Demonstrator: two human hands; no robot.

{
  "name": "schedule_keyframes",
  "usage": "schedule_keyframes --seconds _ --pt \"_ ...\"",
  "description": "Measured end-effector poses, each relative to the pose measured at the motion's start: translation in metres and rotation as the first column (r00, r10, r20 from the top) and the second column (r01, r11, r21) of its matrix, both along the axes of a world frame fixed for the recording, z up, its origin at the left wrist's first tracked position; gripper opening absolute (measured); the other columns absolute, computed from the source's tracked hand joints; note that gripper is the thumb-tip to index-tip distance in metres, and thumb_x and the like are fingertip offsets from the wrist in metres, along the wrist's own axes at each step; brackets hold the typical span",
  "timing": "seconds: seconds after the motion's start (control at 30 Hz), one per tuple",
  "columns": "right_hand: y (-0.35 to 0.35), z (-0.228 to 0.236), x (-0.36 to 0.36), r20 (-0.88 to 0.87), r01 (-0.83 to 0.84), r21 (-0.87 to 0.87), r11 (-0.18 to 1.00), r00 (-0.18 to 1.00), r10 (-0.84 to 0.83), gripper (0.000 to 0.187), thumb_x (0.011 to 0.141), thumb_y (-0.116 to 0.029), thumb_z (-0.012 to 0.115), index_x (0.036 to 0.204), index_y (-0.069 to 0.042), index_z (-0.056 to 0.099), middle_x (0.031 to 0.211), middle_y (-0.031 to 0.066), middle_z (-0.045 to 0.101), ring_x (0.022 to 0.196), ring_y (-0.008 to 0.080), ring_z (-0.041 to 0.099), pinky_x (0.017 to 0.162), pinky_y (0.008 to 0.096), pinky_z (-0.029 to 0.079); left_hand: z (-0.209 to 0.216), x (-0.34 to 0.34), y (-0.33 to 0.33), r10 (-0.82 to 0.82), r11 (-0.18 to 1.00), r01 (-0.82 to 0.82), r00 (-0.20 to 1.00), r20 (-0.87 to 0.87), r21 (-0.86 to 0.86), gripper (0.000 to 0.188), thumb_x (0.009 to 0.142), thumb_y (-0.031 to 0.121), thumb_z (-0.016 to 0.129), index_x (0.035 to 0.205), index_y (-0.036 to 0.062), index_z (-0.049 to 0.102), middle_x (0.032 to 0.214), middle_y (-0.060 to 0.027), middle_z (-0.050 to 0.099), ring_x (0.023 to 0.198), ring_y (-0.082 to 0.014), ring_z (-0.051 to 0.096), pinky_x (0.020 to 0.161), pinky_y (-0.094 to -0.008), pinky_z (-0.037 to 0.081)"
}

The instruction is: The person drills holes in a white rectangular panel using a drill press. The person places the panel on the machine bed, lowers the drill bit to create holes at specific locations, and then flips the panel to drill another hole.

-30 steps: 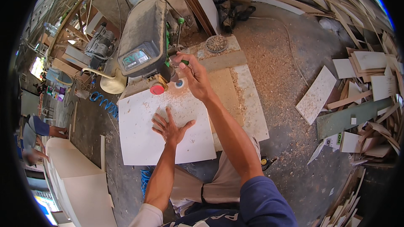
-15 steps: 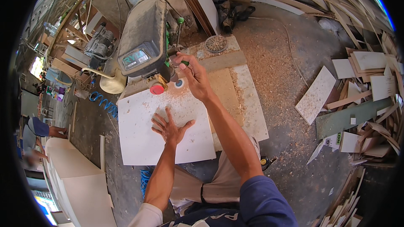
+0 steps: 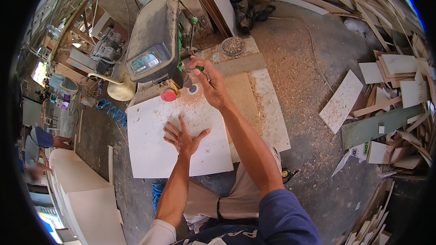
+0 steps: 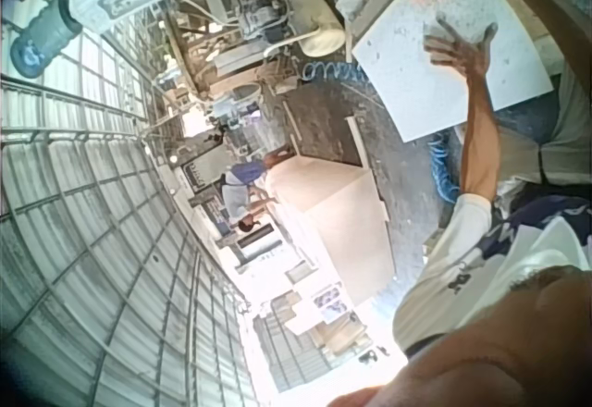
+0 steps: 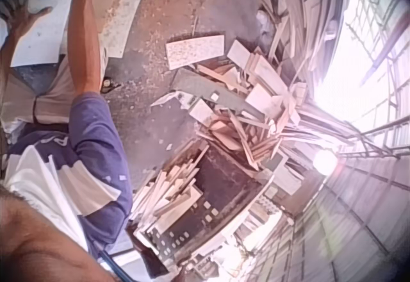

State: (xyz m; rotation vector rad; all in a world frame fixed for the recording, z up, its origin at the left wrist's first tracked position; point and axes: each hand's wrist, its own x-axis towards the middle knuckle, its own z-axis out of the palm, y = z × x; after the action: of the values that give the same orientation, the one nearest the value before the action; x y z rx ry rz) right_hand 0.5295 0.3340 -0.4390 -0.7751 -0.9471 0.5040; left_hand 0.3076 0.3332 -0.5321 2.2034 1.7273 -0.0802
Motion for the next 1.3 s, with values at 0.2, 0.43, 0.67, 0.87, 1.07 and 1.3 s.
schedule_keyframes --seconds 0.2,0.43,0.67,0.87,1.07,1.3 --pt "-0.001 -0.001 0.000 0.013 -0.002 0.001 1.000 1.000 0.002 0.019 0.110 -0.014 0.051 0.124 -0.003 0.058 0.126 0.0095 0.064 0.141 0.0249 0.048 0.114 0.0372 0.035 0.001 0.000 -0.001 0.004 1.000 -0.004 1.000 -0.006 -0.001 0.150 0.057 0.095 0.069 0.168 0.0230 -0.001 0.166 -0.0368 -0.015 0.153 -0.0542 -0.020 0.116 -0.0738 -0.012" --pt "0.000 -0.003 -0.001 0.017 0.002 0.003 1.000 1.000 -0.002 0.019 0.110 -0.013 0.050 0.124 -0.003 0.058 0.126 0.0095 0.064 0.141 0.0256 0.048 0.114 0.0373 0.036 0.002 0.000 -0.001 0.005 1.000 -0.005 1.000 -0.013 0.000 0.150 0.057 0.096 0.069 0.168 0.0230 -0.001 0.166 -0.0371 -0.015 0.153 -0.0542 -0.020 0.116 -0.0739 -0.012" --pt "0.002 -0.009 0.003 0.095 0.024 0.006 1.000 0.995 -0.025 0.019 0.110 -0.016 0.051 0.126 -0.007 0.057 0.135 0.0098 0.060 0.141 0.0228 0.046 0.107 0.0374 0.041 -0.001 0.001 -0.001 -0.006 1.000 0.006 1.000 -0.004 0.009 0.149 0.057 0.096 0.068 0.168 0.0224 0.001 0.166 -0.0375 -0.014 0.152 -0.0555 -0.019 0.115 -0.0750 -0.011" --pt "0.005 0.009 0.013 0.282 0.203 -0.059 0.977 0.942 -0.179 0.016 0.108 -0.009 0.054 0.122 -0.004 0.063 0.117 0.0089 0.069 0.122 0.0196 0.059 0.099 0.0330 0.046 -0.007 -0.004 0.001 -0.014 1.000 0.013 0.999 0.032 0.017 0.151 0.057 0.097 0.068 0.168 0.0200 0.001 0.164 -0.0382 -0.018 0.150 -0.0556 -0.025 0.114 -0.0749 -0.016" --pt "0.048 0.068 0.040 0.303 0.377 -0.143 0.915 0.897 -0.323 0.019 0.104 -0.017 0.063 0.116 -0.004 0.068 0.084 0.0137 0.073 0.078 0.0207 0.070 0.073 0.0333 0.053 -0.003 -0.004 0.001 -0.028 1.000 0.028 0.999 0.017 -0.004 0.149 0.058 0.097 0.067 0.168 0.0195 0.003 0.164 -0.0382 -0.018 0.149 -0.0568 -0.027 0.113 -0.0754 -0.016" --pt "0.096 0.085 0.076 0.460 0.566 -0.285 0.774 0.789 -0.408 0.039 0.104 -0.038 0.063 0.116 -0.001 0.070 0.079 0.0137 0.067 0.072 0.0148 0.058 0.066 0.0325 0.047 -0.009 -0.001 0.001 -0.037 0.999 0.037 0.999 0.026 0.001 0.149 0.058 0.097 0.066 0.168 0.0194 0.002 0.163 -0.0396 -0.019 0.148 -0.0578 -0.028 0.111 -0.0772 -0.017"
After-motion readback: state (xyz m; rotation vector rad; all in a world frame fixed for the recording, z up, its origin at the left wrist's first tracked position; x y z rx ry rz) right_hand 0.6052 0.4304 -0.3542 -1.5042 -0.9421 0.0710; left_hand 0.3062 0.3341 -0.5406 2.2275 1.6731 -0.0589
